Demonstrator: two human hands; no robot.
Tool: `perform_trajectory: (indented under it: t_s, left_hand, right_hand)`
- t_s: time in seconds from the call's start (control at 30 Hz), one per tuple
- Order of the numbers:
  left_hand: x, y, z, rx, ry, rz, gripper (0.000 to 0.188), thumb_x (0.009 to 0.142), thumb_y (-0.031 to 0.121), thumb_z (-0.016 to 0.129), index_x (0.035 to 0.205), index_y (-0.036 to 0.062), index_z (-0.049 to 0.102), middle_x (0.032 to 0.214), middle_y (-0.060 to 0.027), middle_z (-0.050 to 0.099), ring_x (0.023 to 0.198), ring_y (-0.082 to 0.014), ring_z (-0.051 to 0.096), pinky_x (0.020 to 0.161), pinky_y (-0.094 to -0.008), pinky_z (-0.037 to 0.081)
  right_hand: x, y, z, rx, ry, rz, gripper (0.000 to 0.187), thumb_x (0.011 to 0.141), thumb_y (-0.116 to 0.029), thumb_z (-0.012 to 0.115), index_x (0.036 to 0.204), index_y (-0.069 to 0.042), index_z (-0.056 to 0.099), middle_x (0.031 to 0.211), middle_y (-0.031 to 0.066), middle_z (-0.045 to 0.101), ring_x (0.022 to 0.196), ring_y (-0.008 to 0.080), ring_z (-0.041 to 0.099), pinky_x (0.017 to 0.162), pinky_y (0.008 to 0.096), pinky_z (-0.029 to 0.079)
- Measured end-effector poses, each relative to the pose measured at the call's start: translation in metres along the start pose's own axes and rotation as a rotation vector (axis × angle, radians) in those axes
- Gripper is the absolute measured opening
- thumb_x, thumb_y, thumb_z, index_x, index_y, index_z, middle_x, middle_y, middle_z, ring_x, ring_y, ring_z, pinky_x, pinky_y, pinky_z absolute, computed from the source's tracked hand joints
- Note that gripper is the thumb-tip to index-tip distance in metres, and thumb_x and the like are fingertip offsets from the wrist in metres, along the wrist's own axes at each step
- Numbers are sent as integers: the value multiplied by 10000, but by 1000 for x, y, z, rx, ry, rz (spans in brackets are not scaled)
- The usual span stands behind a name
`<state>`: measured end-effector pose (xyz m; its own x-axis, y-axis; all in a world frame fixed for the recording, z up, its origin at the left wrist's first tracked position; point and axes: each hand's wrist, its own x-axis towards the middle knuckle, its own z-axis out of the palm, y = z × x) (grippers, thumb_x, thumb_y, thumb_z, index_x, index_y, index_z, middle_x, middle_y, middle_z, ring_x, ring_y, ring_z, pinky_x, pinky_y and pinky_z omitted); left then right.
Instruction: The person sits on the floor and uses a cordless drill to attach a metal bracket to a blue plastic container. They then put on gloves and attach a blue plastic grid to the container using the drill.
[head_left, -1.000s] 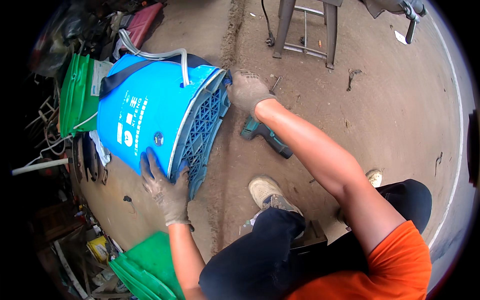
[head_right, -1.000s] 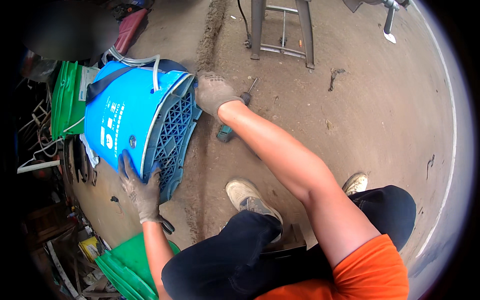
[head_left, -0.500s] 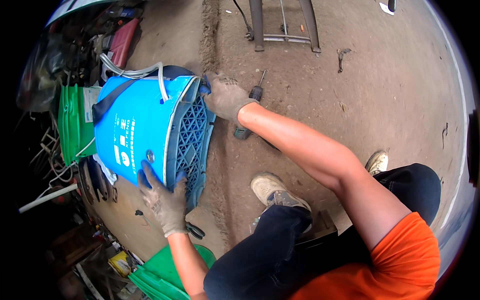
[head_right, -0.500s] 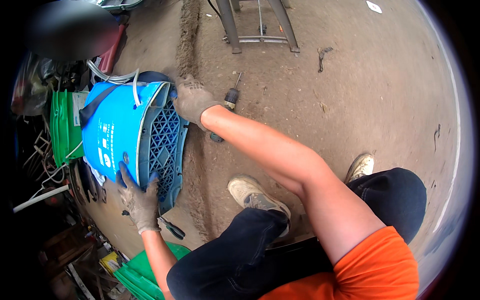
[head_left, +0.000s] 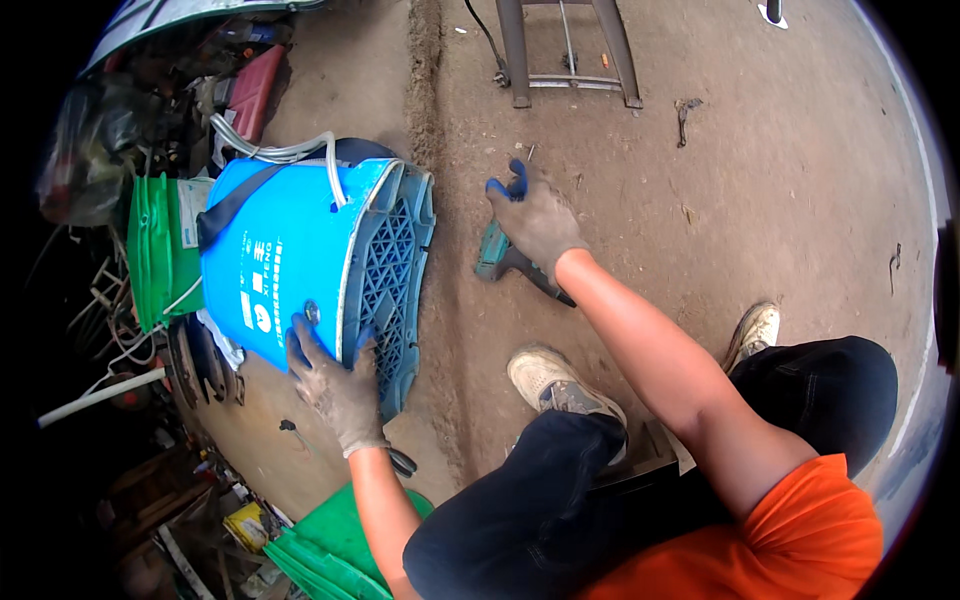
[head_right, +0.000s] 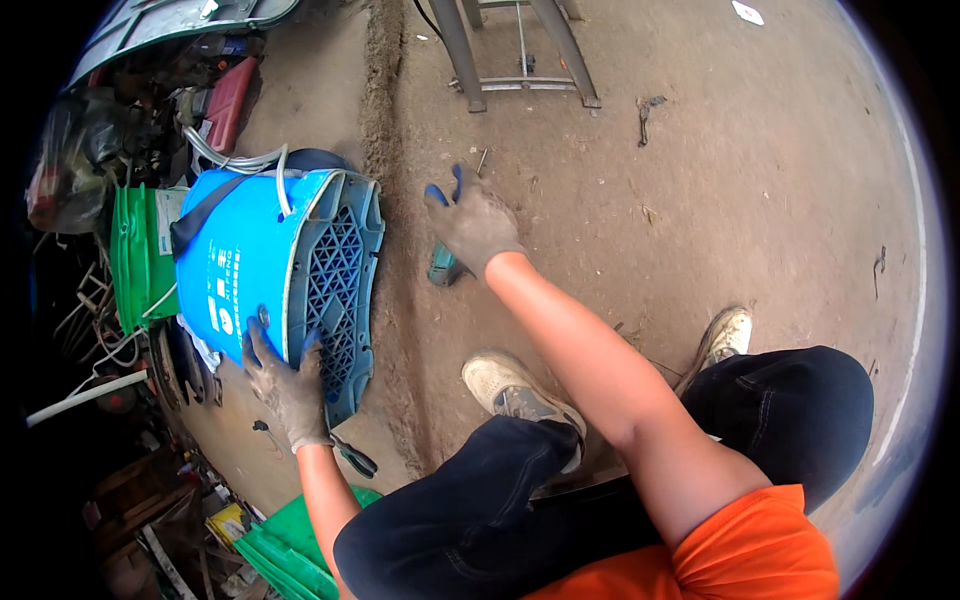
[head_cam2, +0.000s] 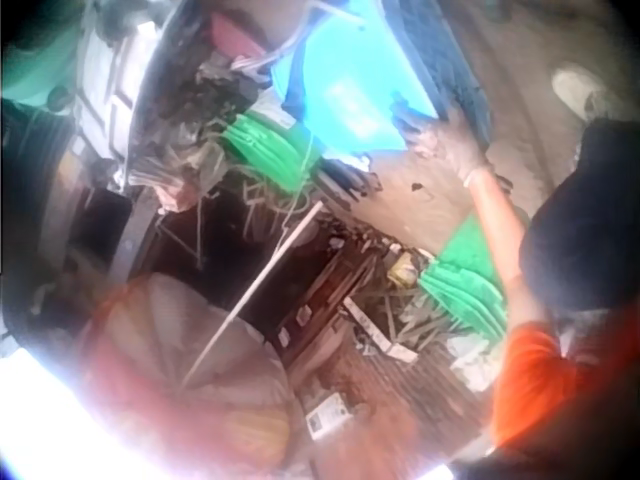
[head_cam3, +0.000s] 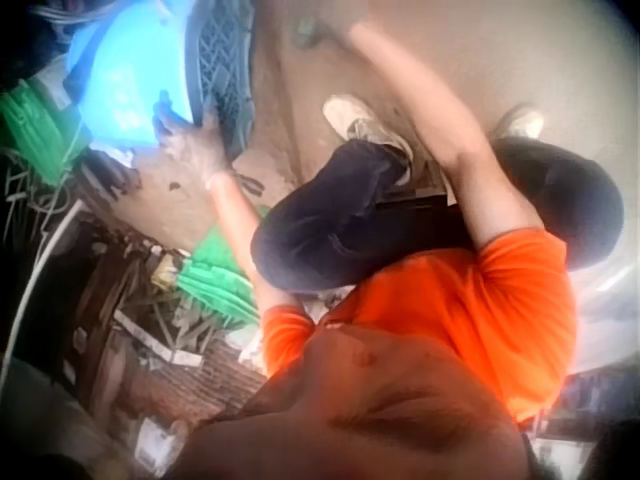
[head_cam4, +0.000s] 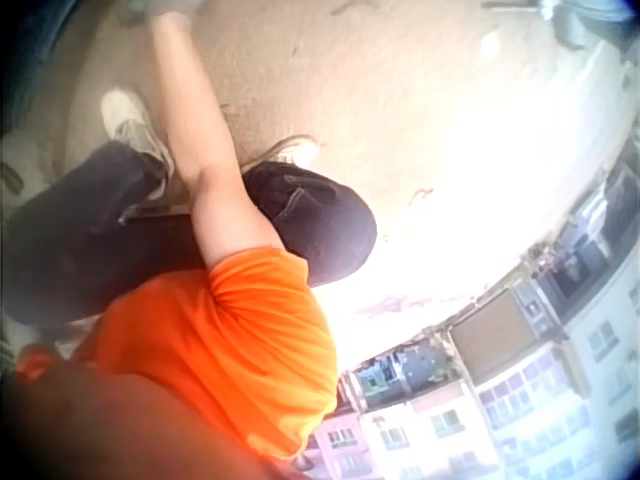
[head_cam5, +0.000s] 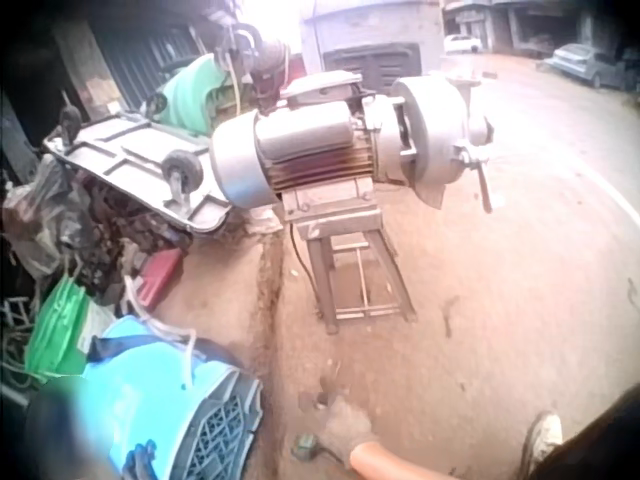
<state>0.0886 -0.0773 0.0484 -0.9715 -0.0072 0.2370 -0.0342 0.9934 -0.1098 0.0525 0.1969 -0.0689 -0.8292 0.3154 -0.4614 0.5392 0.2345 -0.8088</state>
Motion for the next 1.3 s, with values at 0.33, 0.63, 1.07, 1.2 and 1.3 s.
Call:
perform_trajectory:
  t_s: [0.33, 0.63, 1.07, 1.2, 1.3]
  left_hand:
    - [-2, 10, 2, -19, -1, 24, 976, 761, 395, 824, 1545, 123, 308, 1485, -240, 374, 1356, -434, 397, 1107, -542, 336]
    - [-1, 4, -1, 8, 13, 40, 991, 752, 394, 833, 1542, 110, 307, 1471, -246, 383, 1346, -450, 399, 1100, -545, 346]
    - [-1, 2, 4, 4, 28, 81, 995, 749, 365, 835, 1544, 102, 297, 1472, -265, 372, 1361, -450, 383, 1111, -541, 332]
    - [-2, 3, 6, -12, 20, 73, 1018, 732, 372, 849, 1544, 105, 297, 1472, -261, 376, 1364, -447, 383, 1110, -544, 330]
    - [-2, 2, 6, 4, 9, 49, 1023, 726, 362, 853, 1546, 109, 296, 1473, -258, 377, 1362, -445, 386, 1111, -543, 329]
  right_hand:
    - [-6, 117, 70, -827, -90, -18, 842, 871, -273, 658, 1554, -21, 235, 1415, 226, 507, 1296, 353, 525, 1048, 481, 423]
    - [-100, 72, -12, 453, -86, -265, 621, 850, -32, 649, 1441, -66, 458, 1158, 117, 653, 1058, 208, 650, 893, 351, 524]
    - [-127, 66, -47, 934, -438, -402, 711, 764, -92, 853, 1372, -33, 489, 1232, 94, 649, 1086, 164, 642, 930, 354, 538]
    - [-115, 79, -18, 794, -294, -690, 721, 772, -78, 842, 1393, -27, 479, 1286, 108, 616, 1152, 181, 611, 991, 359, 502]
    - [-120, 72, -10, 960, -393, -574, 716, 773, -82, 838, 1393, -19, 485, 1295, 111, 612, 1163, 190, 606, 1001, 349, 492]
